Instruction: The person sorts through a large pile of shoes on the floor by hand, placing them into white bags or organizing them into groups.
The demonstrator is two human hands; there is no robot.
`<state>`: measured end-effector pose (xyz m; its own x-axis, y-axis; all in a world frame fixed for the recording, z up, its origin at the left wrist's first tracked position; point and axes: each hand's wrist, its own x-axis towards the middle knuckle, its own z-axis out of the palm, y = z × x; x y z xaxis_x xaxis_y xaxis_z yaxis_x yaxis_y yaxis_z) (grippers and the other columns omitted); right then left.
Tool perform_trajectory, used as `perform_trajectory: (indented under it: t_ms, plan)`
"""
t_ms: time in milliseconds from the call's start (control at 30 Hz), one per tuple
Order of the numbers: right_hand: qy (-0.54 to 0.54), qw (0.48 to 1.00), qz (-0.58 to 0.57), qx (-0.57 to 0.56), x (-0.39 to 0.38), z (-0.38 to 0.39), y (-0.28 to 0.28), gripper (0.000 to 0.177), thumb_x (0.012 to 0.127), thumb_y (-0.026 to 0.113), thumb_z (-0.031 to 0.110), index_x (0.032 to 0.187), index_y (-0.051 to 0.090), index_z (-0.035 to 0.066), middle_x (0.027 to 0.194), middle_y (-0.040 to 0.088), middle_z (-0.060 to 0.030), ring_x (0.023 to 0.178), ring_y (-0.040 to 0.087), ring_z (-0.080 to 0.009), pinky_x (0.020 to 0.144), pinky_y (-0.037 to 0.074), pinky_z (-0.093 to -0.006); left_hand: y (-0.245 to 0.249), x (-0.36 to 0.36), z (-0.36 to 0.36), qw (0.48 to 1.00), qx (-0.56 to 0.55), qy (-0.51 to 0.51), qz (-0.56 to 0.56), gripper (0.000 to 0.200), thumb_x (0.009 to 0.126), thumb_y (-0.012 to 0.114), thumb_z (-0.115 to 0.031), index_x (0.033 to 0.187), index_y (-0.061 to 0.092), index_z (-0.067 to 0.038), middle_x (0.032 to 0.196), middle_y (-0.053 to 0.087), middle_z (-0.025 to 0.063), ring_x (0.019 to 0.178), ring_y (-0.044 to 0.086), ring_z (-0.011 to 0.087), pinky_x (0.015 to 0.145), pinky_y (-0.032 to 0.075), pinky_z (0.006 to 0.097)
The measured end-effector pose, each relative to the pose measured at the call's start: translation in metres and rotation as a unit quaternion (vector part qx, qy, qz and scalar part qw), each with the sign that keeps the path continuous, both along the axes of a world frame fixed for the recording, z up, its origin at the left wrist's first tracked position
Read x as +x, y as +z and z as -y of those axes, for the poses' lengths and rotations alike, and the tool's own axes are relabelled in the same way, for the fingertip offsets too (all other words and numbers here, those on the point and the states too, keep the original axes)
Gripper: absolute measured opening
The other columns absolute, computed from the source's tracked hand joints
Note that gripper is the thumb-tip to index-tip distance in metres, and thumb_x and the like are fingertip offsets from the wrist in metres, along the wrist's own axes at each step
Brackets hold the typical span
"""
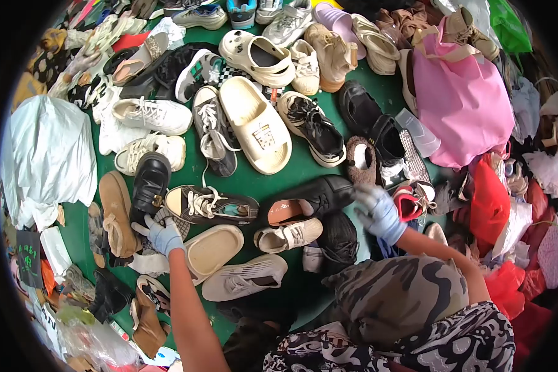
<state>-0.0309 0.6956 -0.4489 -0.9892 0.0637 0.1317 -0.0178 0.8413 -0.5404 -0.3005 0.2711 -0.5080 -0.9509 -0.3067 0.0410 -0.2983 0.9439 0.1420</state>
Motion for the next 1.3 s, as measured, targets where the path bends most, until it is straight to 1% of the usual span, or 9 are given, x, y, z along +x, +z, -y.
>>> perform_trajectory:
  t_ms: [167,400,667,733,800,900,1067,1233,1300]
  plan:
    - [0.305,0.952,0.037,-0.007,0.032,0.057,-0.038,0.036,0.074,0.061,0.024,0.109,0.055,0.017,0.121,0.052,-0.0049,0.102,0.055,-0.0227,0.078,0.046,-0.0357,-0.009,-0.002,0.004,1.0,-0.028,0.004,0.001,0.063,0.077,0.065,-0.026,0.132,0.041,-0.007,0.149,0.01,0.0206,0.129,0.032,0.0384,0.1,0.038,0.0406]
    - [0.179,0.98,0.011,-0.081,-0.035,0.065,-0.02,0.039,0.074,0.061,0.02,0.112,0.053,0.015,0.115,0.053,-0.006,0.081,0.059,-0.0243,0.067,0.047,-0.0376,-0.026,-0.005,0.021,0.999,-0.034,-0.016,-0.025,0.063,0.078,0.062,-0.026,0.133,0.041,-0.007,0.15,0.011,0.0177,0.131,0.029,0.0378,0.099,0.038,0.0431]
    - [0.185,0.948,0.223,0.131,-0.063,0.109,-0.012,0.04,0.075,0.061,0.02,0.111,0.052,0.004,0.091,0.059,-0.0104,0.065,0.063,-0.0244,0.052,0.049,-0.0379,-0.017,-0.004,0.012,0.999,-0.046,-0.007,-0.015,0.061,0.077,0.064,-0.023,0.132,0.042,-0.007,0.149,0.012,0.0177,0.127,0.036,0.0379,0.096,0.042,0.0429]
    - [0.208,0.923,0.28,0.16,-0.068,0.108,-0.008,0.035,0.074,0.062,0.019,0.106,0.054,0.006,0.087,0.06,-0.0092,0.069,0.064,-0.0244,0.052,0.05,-0.0375,-0.01,-0.001,0.004,0.999,-0.029,-0.002,-0.044,0.06,0.074,0.065,-0.02,0.128,0.045,-0.005,0.149,0.014,0.0194,0.125,0.037,0.0387,0.096,0.041,0.0434]
    - [0.193,0.949,0.181,0.172,-0.062,0.107,-0.024,0.022,0.074,0.06,0.016,0.095,0.057,0.009,0.081,0.061,-0.007,0.065,0.064,-0.0241,0.052,0.051,-0.0371,-0.016,-0.003,0.01,0.999,-0.005,-0.005,-0.044,0.061,0.071,0.067,-0.018,0.127,0.046,-0.005,0.148,0.015,0.0198,0.124,0.038,0.0391,0.097,0.04,0.0433]
    - [0.197,0.951,0.181,0.154,-0.066,0.105,-0.027,0.008,0.077,0.055,0.015,0.084,0.058,0.012,0.072,0.06,-0.0041,0.063,0.064,-0.0241,0.051,0.052,-0.0391,-0.004,0.0,0.002,0.999,-0.017,0.0,-0.045,0.06,0.069,0.068,-0.014,0.124,0.048,-0.004,0.148,0.015,0.0188,0.123,0.04,0.039,0.097,0.041,0.0427]
    - [0.165,0.954,0.218,0.123,-0.069,0.118,-0.015,0.023,0.082,0.052,0.017,0.104,0.055,0.011,0.081,0.062,-0.0078,0.063,0.064,-0.0281,0.048,0.049,-0.0443,0.014,0.0,-0.015,0.999,0.019,0.045,-0.022,0.054,0.072,0.068,-0.013,0.122,0.05,-0.004,0.149,0.014,0.0147,0.117,0.047,0.0353,0.092,0.044,0.0409]
    - [0.096,0.954,0.255,-0.121,-0.082,0.146,-0.031,0.048,0.082,0.059,0.038,0.115,0.052,0.003,0.094,0.065,-0.0146,0.069,0.066,-0.0275,0.057,0.052,-0.0397,0.013,0.003,-0.013,0.997,0.002,0.03,-0.068,0.046,0.073,0.069,-0.022,0.114,0.055,-0.007,0.149,0.019,0.014,0.104,0.055,0.0359,0.083,0.048,0.0413]
    - [-0.059,0.956,0.218,-0.188,-0.085,0.154,-0.057,0.068,0.077,0.066,0.047,0.119,0.049,-0.005,0.089,0.067,-0.0156,0.069,0.066,-0.0263,0.06,0.051,-0.0361,0.01,0.0,-0.01,0.997,0.028,0.043,-0.059,0.05,0.072,0.07,-0.022,0.117,0.054,-0.007,0.149,0.018,0.0156,0.111,0.05,0.0373,0.088,0.045,0.0416]
